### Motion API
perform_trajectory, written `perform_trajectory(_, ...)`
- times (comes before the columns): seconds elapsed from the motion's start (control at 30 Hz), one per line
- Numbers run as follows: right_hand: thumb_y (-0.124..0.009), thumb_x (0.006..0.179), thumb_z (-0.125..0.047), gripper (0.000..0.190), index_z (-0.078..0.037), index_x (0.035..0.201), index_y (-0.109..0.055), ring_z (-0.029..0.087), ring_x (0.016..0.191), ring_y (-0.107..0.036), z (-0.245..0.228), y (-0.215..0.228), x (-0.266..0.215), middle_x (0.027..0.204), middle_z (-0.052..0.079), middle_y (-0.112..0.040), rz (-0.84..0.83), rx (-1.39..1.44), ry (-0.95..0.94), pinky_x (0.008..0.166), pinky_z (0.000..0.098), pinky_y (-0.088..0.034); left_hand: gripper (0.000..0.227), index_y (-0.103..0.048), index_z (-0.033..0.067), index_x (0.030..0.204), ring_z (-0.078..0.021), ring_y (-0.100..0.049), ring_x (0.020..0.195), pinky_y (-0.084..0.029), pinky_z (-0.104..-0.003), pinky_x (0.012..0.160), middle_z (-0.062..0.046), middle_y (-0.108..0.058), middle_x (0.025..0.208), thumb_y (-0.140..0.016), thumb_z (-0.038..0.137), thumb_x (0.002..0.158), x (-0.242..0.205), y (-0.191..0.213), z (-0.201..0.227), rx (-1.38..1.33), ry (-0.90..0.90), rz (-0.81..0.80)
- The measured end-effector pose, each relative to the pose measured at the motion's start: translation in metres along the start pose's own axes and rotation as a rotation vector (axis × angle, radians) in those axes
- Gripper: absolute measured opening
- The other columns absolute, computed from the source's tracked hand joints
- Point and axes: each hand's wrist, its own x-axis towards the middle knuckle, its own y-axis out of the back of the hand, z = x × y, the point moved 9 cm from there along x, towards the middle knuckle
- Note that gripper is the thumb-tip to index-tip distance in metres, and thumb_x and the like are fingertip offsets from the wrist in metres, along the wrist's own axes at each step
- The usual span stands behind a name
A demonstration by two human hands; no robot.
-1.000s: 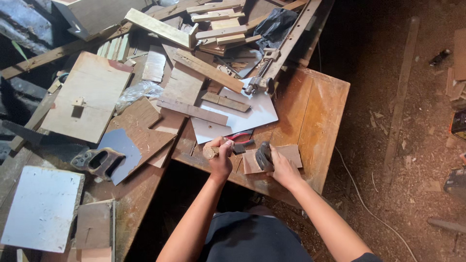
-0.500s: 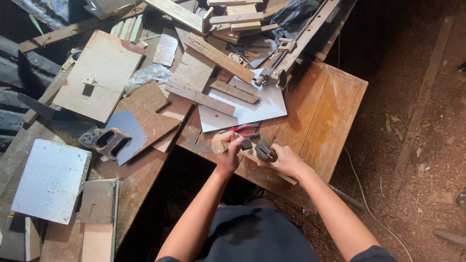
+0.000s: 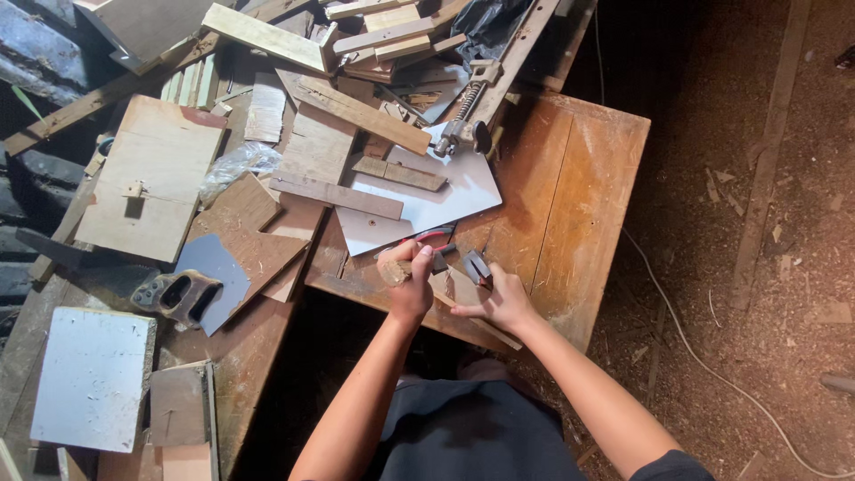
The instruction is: The person uses a chisel and hammer to carve a rectangular wooden block on a workbench. They repeatedly position the chisel and strike it with the hammer to remove wood shavings, occasionally adjusting the block's orientation.
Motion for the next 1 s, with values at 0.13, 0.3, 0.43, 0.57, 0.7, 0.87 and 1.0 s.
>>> perform_trajectory(0.13, -0.099, 0.053, -0.053, 0.083, -0.002, 0.104, -0.057, 0.038, 0.096, -0.073, -0.005, -0.005, -0.005, 0.097, 0.022, -0.073, -0.059, -0.164, -0.03, 0.082, 0.0432, -0.058, 0.04, -0.036, 0.0024, 0.063, -0.0079, -0.041, 0.055, -0.032, -0.026, 0.052, -0.001, -0.046, 0.058, -0.057, 0.008, 0.096, -0.001, 0.006, -0.009, -0.167, 0.101, 0.013)
perform_trajectory(0.3, -0.099, 0.052, -0.035, 0.088, -0.012, 0.127, -0.059, 0.035, 0.101, -0.071, -0.026, -0.003, 0.013, 0.111, 0.013, -0.073, -0.068, -0.313, 0.1, 0.081, 0.0456, -0.055, 0.039, -0.038, 0.002, 0.062, -0.0075, -0.043, 0.056, -0.035, -0.026, 0.054, -0.001, -0.048, 0.059, -0.057, 0.007, 0.095, -0.003, 0.015, -0.002, -0.085, 0.037, 0.05)
perform_trajectory(0.43, -0.098, 0.055, -0.031, 0.096, -0.014, 0.139, -0.054, 0.038, 0.103, -0.068, -0.026, -0.015, 0.018, 0.122, 0.013, -0.069, -0.093, -0.4, 0.093, 0.081, 0.0468, -0.056, 0.037, -0.04, 0.0017, 0.064, -0.0081, -0.043, 0.057, -0.035, -0.026, 0.056, -0.001, -0.049, 0.06, -0.057, 0.008, 0.096, -0.014, 0.033, 0.0, -0.054, 0.021, 0.107)
perform_trajectory(0.57, -0.094, 0.057, -0.023, 0.097, -0.009, 0.142, -0.05, 0.039, 0.099, -0.069, -0.017, -0.01, 0.014, 0.116, 0.018, -0.069, -0.022, -0.263, 0.124, 0.08, 0.0454, -0.056, 0.032, -0.044, 0.0014, 0.067, -0.0093, -0.046, 0.059, -0.039, -0.027, 0.058, -0.002, -0.05, 0.062, -0.06, 0.008, 0.093, -0.026, 0.042, 0.001, 0.022, 0.015, 0.12)
perform_trajectory(0.7, -0.082, 0.078, -0.018, 0.052, -0.006, 0.123, -0.062, 0.037, 0.091, -0.072, 0.0, 0.001, -0.004, 0.1, 0.019, -0.072, 0.107, -0.154, 0.166, 0.078, 0.0429, -0.056, 0.017, -0.051, 0.0006, 0.078, -0.0118, -0.048, 0.069, -0.041, -0.029, 0.065, -0.006, -0.056, 0.075, -0.061, 0.007, 0.089, -0.044, 0.034, 0.011, -0.121, 0.025, 0.053)
perform_trajectory(0.87, -0.074, 0.086, -0.024, 0.025, -0.003, 0.099, -0.068, 0.036, 0.075, -0.074, 0.019, 0.013, -0.009, 0.078, 0.021, -0.07, 0.233, -0.005, 0.146, 0.065, 0.0437, -0.056, 0.013, -0.056, 0.002, 0.087, -0.0256, -0.056, 0.075, -0.045, -0.035, 0.07, -0.01, -0.057, 0.085, -0.068, 0.007, 0.088, -0.06, -0.009, 0.045, 0.07, -0.136, -0.219)
perform_trajectory(1.0, -0.068, 0.094, -0.032, 0.028, -0.004, 0.098, -0.07, 0.035, 0.069, -0.073, 0.032, 0.011, -0.018, 0.076, 0.02, -0.071, 0.221, -0.075, 0.039, 0.064, 0.0438, -0.056, 0.02, -0.059, 0.0032, 0.089, -0.0322, -0.056, 0.078, -0.047, -0.04, 0.071, -0.012, -0.055, 0.087, -0.077, 0.012, 0.09, -0.071, -0.039, 0.053, 0.154, -0.204, -0.418)
